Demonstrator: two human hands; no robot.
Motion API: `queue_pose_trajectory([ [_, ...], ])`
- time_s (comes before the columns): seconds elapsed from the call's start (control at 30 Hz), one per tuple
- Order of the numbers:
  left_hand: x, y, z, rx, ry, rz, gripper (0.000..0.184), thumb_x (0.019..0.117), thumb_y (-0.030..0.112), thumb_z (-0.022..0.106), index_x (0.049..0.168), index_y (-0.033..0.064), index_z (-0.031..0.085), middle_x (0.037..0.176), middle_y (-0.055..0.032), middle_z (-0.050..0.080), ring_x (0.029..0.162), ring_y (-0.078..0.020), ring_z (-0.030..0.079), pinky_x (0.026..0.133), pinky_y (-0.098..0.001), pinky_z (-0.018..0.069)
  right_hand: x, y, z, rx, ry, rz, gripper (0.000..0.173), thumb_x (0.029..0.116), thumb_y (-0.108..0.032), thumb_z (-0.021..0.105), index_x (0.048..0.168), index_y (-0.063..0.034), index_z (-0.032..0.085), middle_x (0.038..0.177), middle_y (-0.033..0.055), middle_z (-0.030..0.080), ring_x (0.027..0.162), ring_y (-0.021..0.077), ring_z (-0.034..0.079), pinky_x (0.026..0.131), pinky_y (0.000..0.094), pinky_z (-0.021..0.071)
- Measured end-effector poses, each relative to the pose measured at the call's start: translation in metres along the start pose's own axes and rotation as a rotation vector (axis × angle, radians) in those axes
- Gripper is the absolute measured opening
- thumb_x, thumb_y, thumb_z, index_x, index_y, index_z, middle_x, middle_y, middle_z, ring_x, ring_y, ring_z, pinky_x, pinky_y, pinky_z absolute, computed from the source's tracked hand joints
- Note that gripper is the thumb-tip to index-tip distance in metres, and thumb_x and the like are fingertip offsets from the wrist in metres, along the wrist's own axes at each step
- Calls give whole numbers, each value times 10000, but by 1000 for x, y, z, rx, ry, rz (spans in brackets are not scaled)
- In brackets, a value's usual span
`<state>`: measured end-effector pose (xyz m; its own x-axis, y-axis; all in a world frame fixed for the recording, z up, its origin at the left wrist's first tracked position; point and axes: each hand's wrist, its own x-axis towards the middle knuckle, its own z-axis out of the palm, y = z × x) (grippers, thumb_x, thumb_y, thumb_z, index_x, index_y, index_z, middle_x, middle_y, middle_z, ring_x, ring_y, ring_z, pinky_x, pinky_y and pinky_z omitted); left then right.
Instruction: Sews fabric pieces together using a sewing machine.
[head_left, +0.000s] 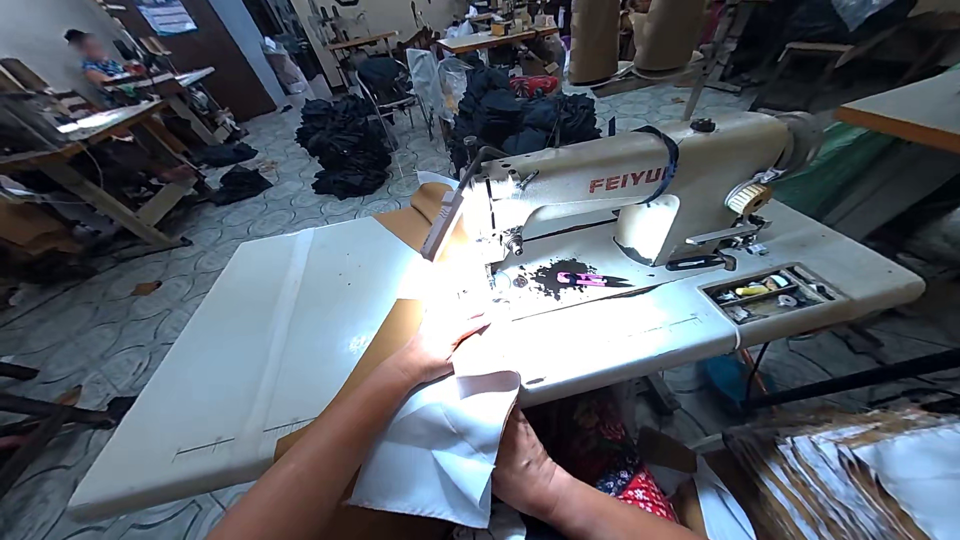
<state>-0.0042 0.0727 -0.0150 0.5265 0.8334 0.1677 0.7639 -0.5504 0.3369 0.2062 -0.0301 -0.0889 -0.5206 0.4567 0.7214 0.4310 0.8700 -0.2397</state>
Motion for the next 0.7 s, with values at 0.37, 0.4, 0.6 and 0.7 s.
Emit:
queue_pose_trajectory([
  [0.37,-34,41,25,82,158,33,439,1014,272,446,1381,152,655,1460,-49,610,1388,-289,534,1099,-626,385,93,85,-68,73,-243,592,256,993,-85,558,1156,69,681,1023,230,702,941,363,698,867,513,554],
  [0.4,-34,42,26,91,181,39,432,1008,267,455,1359,134,667,1440,-56,626,1368,-294,553,1083,-624,402,106,86,-66,77,-418,655,300,1008,-130,562,1217,63,654,1093,241,681,1021,374,672,923,530,523],
  [0.6,-33,44,27,70,240,37,412,1013,259,462,1341,135,678,1393,-70,655,1297,-292,608,1061,-632,412,138,89,-51,134,-690,577,282,1018,-210,579,955,43,686,920,203,664,939,338,651,837,518,501],
  [0.7,-33,44,28,94,271,48,394,1010,244,470,1314,134,694,1352,-77,678,1262,-303,628,1044,-632,423,136,95,-53,224,-587,584,247,923,-179,727,973,57,674,908,201,657,871,312,646,810,492,515],
])
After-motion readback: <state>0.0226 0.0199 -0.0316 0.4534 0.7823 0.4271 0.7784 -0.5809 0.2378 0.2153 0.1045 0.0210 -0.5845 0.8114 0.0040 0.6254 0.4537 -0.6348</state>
